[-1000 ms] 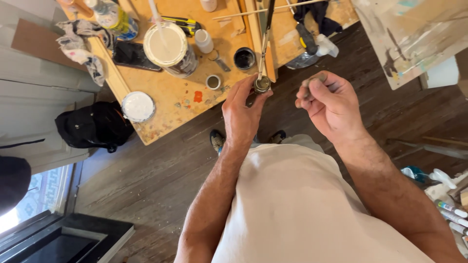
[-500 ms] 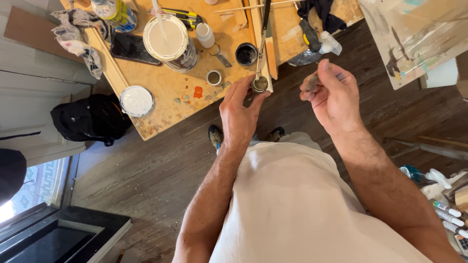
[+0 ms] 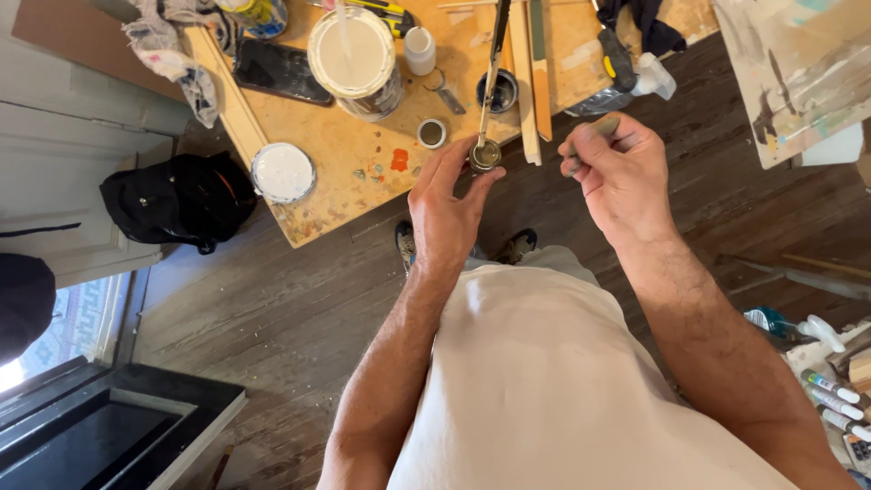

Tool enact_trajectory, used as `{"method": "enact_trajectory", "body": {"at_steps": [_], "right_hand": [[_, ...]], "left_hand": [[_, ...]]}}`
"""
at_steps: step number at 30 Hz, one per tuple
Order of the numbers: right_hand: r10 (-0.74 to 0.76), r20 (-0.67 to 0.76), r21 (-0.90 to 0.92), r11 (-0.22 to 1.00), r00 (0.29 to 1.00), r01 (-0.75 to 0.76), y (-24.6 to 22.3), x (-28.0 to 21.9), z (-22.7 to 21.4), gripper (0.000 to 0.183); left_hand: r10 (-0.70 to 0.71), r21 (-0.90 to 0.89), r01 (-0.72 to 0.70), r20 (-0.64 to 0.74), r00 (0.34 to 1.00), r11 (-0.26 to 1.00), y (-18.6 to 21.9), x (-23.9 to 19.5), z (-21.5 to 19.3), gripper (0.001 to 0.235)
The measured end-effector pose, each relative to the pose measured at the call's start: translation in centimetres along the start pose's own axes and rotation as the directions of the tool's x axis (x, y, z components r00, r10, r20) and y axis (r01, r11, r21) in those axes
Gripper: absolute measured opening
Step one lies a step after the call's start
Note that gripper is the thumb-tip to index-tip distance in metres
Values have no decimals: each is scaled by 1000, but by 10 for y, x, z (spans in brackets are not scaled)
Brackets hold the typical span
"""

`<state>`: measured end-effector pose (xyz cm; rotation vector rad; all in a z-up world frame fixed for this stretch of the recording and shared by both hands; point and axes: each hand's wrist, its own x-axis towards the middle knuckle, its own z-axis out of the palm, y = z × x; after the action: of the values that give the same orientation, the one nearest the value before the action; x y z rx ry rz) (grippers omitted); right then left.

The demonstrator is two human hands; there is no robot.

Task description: Preparing paint and applying fine details to a surface using a small brush

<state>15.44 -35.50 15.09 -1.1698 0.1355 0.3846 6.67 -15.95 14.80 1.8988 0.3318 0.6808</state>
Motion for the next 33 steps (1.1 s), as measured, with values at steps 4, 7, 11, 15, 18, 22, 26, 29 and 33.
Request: {"method": "enact_trajectory", "body": {"at_steps": [4, 7, 11, 15, 18, 22, 26, 29, 33], "right_hand": [[167, -7, 129, 978, 986, -164, -12, -9, 45, 35], [374, 51, 161, 912, 926, -377, -8, -7, 65, 58], [458, 51, 157, 874, 888, -460, 6, -2, 84, 70], [508, 45, 186, 842, 860, -507, 25, 5, 90, 66], [489, 36, 162, 858, 871, -488, 39, 9, 89, 57], [339, 78, 39, 939, 938, -342, 72, 19, 63, 26], [311, 62, 72, 946, 948, -315, 53, 12, 85, 25], [347, -14, 169, 925, 938, -340, 43, 20, 72, 28], [330, 52, 229, 915, 942, -333, 5, 34, 36, 67]], "left_hand": [[-15, 9, 15, -18, 1000, 1000, -8, 0, -16, 45], [-32, 20, 33, -30, 999, 999, -7, 3, -33, 45], [-81, 19, 82, -68, 994, 996, -14, 1, -53, 47], [-103, 11, 104, -80, 992, 995, -21, 0, -68, 45], [-115, 6, 116, -88, 989, 993, -22, 1, -75, 45], [-123, -17, 122, -76, 989, 992, -24, 3, -79, 47], [-108, -13, 108, -55, 993, 994, -22, 8, -79, 46], [-65, -22, 64, -33, 997, 998, -21, 13, -74, 45], [18, 31, -20, 71, 997, 999, -11, 22, -63, 42]]}}
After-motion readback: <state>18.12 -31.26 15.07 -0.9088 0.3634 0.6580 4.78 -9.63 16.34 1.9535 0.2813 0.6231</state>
